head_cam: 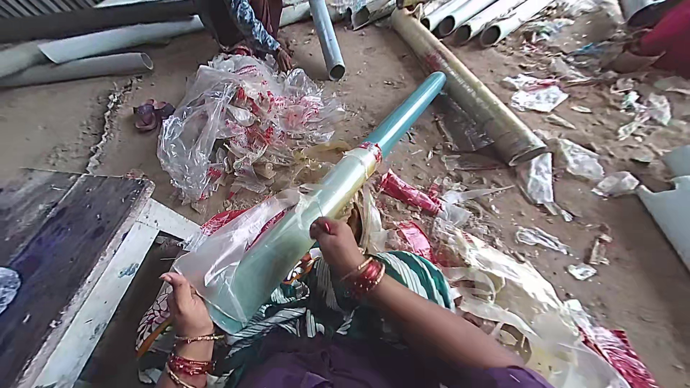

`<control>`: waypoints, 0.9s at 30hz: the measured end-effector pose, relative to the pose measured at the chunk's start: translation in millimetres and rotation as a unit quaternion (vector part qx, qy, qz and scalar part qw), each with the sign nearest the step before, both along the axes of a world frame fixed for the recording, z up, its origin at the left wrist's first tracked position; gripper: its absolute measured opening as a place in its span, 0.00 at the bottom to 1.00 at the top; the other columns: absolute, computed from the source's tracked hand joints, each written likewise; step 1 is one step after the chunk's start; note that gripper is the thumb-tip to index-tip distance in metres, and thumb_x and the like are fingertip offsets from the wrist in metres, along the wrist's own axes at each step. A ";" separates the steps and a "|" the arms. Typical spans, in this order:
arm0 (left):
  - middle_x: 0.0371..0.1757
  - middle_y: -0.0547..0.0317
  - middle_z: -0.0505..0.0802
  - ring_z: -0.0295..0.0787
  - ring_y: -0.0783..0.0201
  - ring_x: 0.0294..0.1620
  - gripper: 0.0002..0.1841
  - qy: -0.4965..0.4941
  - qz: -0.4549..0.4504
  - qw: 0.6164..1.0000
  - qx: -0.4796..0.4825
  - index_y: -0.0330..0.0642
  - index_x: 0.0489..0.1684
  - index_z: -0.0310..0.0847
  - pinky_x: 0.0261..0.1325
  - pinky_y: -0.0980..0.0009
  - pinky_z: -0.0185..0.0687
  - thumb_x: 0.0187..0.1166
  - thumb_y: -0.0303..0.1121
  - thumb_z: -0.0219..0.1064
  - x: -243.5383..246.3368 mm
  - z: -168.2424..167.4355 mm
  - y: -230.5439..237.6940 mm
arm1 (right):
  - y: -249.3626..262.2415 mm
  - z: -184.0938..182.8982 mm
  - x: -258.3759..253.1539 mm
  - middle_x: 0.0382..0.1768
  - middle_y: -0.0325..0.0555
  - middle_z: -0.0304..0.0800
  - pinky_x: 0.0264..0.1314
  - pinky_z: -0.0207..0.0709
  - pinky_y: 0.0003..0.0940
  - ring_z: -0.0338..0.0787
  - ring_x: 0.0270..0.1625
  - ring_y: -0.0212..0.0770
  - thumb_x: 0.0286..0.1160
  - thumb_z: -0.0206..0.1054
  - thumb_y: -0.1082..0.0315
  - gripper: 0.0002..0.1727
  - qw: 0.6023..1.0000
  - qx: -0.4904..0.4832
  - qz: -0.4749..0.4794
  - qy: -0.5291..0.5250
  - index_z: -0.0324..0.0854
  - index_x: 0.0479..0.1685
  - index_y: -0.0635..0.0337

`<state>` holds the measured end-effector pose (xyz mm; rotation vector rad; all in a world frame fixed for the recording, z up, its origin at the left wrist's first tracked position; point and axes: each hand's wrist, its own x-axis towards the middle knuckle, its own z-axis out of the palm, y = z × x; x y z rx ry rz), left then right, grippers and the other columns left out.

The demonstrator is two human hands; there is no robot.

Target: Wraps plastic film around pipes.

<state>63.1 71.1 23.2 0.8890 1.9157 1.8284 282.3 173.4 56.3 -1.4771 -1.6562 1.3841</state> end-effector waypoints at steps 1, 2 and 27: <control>0.58 0.60 0.86 0.83 0.85 0.61 0.31 -0.018 -0.004 1.000 -0.001 0.22 0.74 0.63 0.70 0.80 0.77 0.97 0.42 0.25 -1.7 -0.3 3.0 | -15.9 4.5 2.4 0.26 0.40 0.75 0.38 0.68 0.32 0.74 0.30 0.31 0.88 0.55 0.71 0.13 1.000 -0.006 0.021 0.005 0.82 0.36 0.66; 0.62 0.58 0.86 0.83 0.84 0.63 0.30 -0.030 -0.012 0.999 -0.008 0.23 0.76 0.62 0.71 0.80 0.77 0.97 0.42 0.25 -4.3 0.8 2.9 | -32.9 4.5 4.0 0.28 0.42 0.77 0.39 0.70 0.32 0.76 0.31 0.32 0.89 0.54 0.70 0.14 0.999 0.000 0.032 -0.001 0.83 0.38 0.67; 0.31 0.59 0.95 0.91 0.70 0.35 0.18 -0.055 -0.103 0.991 -0.065 0.36 0.32 0.90 0.52 0.62 0.85 0.89 0.39 0.62 -2.4 -11.7 -5.0 | -143.6 89.9 198.9 0.19 0.22 0.80 0.21 0.67 0.17 0.75 0.19 0.20 0.77 0.60 0.62 0.12 0.943 -0.068 -0.084 0.316 0.89 0.30 0.37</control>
